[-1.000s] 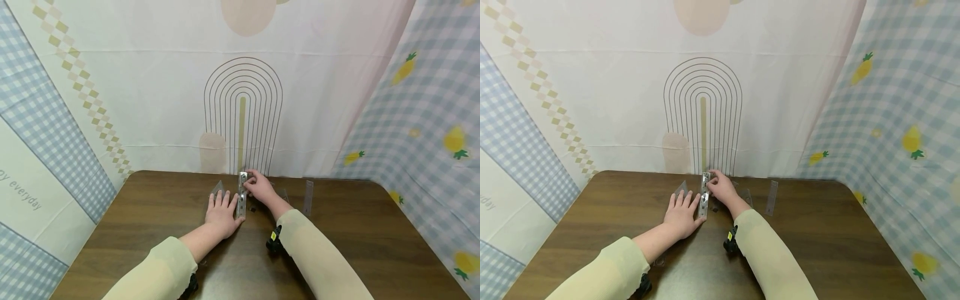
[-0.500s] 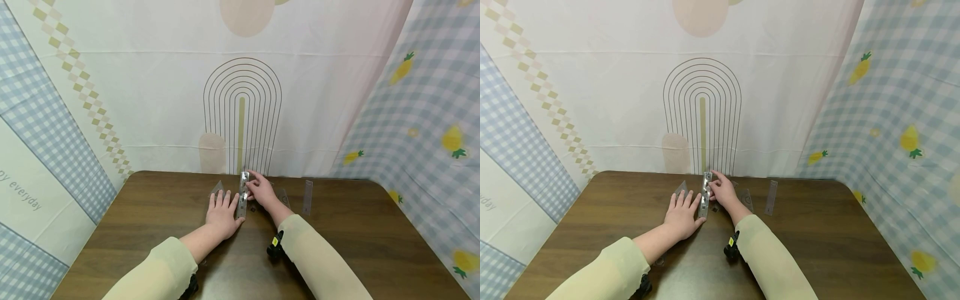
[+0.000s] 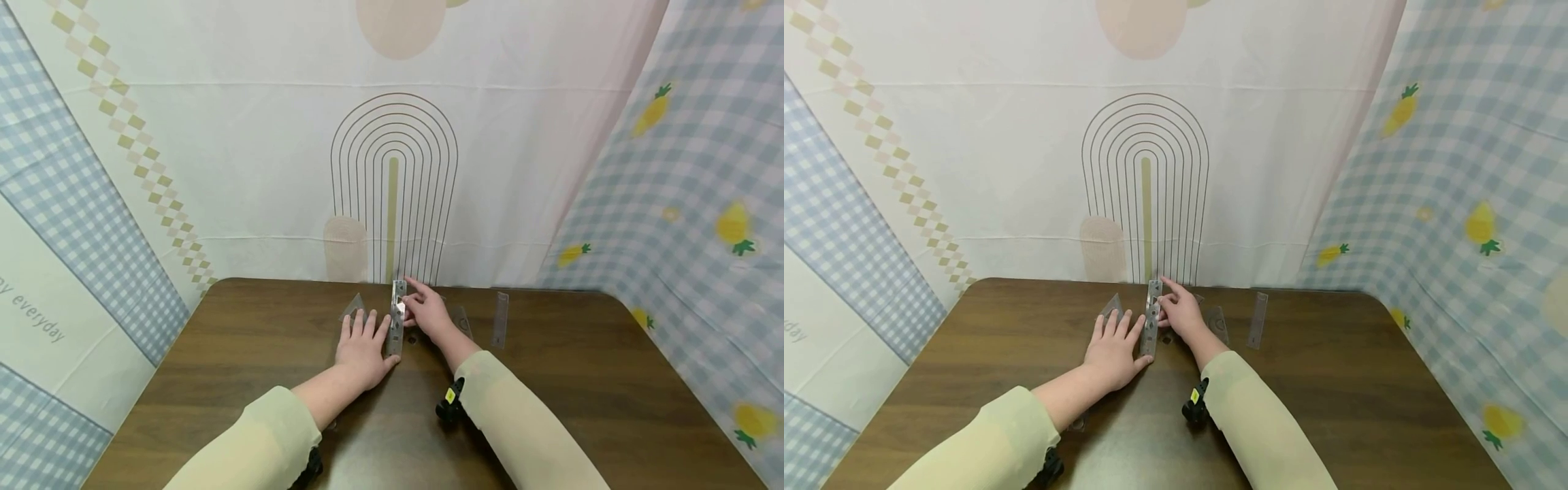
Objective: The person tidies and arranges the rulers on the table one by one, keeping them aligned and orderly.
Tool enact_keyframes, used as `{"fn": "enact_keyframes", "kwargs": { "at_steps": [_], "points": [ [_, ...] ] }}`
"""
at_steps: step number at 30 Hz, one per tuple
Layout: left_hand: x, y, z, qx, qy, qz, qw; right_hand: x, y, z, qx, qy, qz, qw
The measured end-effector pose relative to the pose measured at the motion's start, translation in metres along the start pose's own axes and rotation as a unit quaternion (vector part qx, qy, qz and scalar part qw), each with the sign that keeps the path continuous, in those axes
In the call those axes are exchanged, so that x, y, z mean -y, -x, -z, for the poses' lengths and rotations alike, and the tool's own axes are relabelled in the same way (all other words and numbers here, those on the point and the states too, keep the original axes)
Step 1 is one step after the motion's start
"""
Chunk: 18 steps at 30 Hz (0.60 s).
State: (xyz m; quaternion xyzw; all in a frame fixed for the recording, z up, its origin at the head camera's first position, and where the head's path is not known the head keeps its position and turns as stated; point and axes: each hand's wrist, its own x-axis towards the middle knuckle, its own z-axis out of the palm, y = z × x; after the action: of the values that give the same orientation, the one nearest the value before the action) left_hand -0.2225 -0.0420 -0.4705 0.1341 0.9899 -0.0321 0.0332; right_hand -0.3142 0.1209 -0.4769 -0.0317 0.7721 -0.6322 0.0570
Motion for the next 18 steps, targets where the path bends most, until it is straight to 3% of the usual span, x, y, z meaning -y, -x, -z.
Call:
{"fn": "enact_keyframes", "kwargs": {
  "at_steps": [18],
  "points": [
    [-0.003, 0.019, 0.002, -0.016, 0.018, -0.023, 0.9994, 0.001, 0.016, 0.001, -0.006, -0.039, -0.014, 0.999]
  ]
}}
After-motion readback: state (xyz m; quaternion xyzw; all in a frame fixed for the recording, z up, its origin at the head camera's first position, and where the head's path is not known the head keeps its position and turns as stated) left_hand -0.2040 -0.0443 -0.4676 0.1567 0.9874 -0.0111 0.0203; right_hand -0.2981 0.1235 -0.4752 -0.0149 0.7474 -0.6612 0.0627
